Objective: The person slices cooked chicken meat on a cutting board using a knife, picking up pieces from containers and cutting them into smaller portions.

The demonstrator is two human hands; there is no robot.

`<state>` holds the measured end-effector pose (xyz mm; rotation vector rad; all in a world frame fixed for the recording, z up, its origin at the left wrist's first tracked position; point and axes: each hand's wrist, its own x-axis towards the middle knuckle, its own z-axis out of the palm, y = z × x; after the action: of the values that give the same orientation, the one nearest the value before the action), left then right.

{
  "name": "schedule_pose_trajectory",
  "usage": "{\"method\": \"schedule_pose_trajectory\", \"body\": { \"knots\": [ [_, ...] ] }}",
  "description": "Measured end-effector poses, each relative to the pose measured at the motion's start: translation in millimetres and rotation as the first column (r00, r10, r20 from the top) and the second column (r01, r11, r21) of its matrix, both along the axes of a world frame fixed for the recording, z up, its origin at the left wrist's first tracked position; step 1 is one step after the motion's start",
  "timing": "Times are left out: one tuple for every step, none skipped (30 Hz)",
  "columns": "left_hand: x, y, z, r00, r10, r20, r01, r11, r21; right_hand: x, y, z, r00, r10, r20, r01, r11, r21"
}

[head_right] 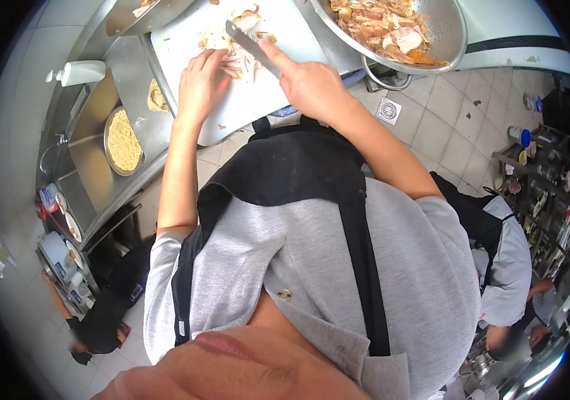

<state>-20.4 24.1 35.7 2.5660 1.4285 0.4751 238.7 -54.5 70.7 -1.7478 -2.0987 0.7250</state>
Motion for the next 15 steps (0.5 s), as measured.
{"method": "schedule_pose_trajectory", "body": {
  "knots": [
    [2, 6, 2, 1.0, -0.007, -0.003, 0.007, 1.0, 0.003, 3, 3, -4, 1.0, -0.007, -0.003, 0.007, 1.0, 0.003],
    [5, 13, 2, 0.994, -0.1, -0.047, 0.102, 0.994, 0.049, 8, 8, -10, 0.997, -0.053, -0.064, 0.055, 0.998, 0.035],
    [8, 19, 1, 0.978, -0.187, -0.095, 0.196, 0.976, 0.091, 13, 13, -17, 0.988, -0.093, -0.124, 0.102, 0.993, 0.066],
    [10, 25, -2, 0.978, -0.187, -0.096, 0.196, 0.976, 0.095, 16, 19, -27, 0.988, -0.093, -0.125, 0.102, 0.992, 0.069],
    [12, 30, -4, 0.958, -0.25, -0.14, 0.259, 0.965, 0.051, 18, 24, -35, 0.959, -0.164, -0.232, 0.165, 0.986, -0.014],
    [12, 32, -7, 0.932, -0.313, -0.182, 0.319, 0.948, 0.003, 20, 27, -42, 0.913, -0.239, -0.331, 0.217, 0.971, -0.104],
    [13, 33, -2, 0.932, -0.312, -0.186, 0.319, 0.948, 0.004, 19, 29, -31, 0.828, -0.337, -0.448, 0.211, 0.928, -0.308],
    [15, 34, 3, 0.933, -0.291, -0.209, 0.282, 0.957, -0.074, 18, 30, -35, 0.826, -0.337, -0.451, 0.211, 0.928, -0.307],
    [17, 36, 6, 0.933, -0.273, -0.233, 0.242, 0.958, -0.152, 17, 33, -45, 0.758, -0.376, -0.533, 0.216, 0.916, -0.339],
    [16, 37, 6, 0.932, -0.276, -0.236, 0.244, 0.957, -0.154, 17, 35, -53, 0.678, -0.414, -0.607, 0.217, 0.902, -0.373],
    [16, 39, 5, 0.931, -0.264, -0.252, 0.219, 0.956, -0.196, 17, 37, -59, 0.675, -0.418, -0.608, 0.218, 0.9, -0.377],
    [15, 40, 4, 0.93, -0.253, -0.268, 0.191, 0.953, -0.236, 18, 39, -65, 0.663, -0.415, -0.623, 0.22, 0.904, -0.367],
    [17, 39, 3, 0.929, -0.255, -0.269, 0.192, 0.952, -0.24, 17, 39, -66, 0.651, -0.412, -0.637, 0.222, 0.907, -0.359],
    [19, 37, 2, 0.946, -0.203, -0.253, 0.135, 0.956, -0.26, 18, 38, -67, 0.65, -0.414, -0.637, 0.222, 0.905, -0.362],
    [20, 37, 2, 0.96, -0.148, -0.237, 0.079, 0.957, -0.278, 18, 38, -65, 0.66, -0.407, -0.632, 0.21, 0.907, -0.364]
  ]
}}
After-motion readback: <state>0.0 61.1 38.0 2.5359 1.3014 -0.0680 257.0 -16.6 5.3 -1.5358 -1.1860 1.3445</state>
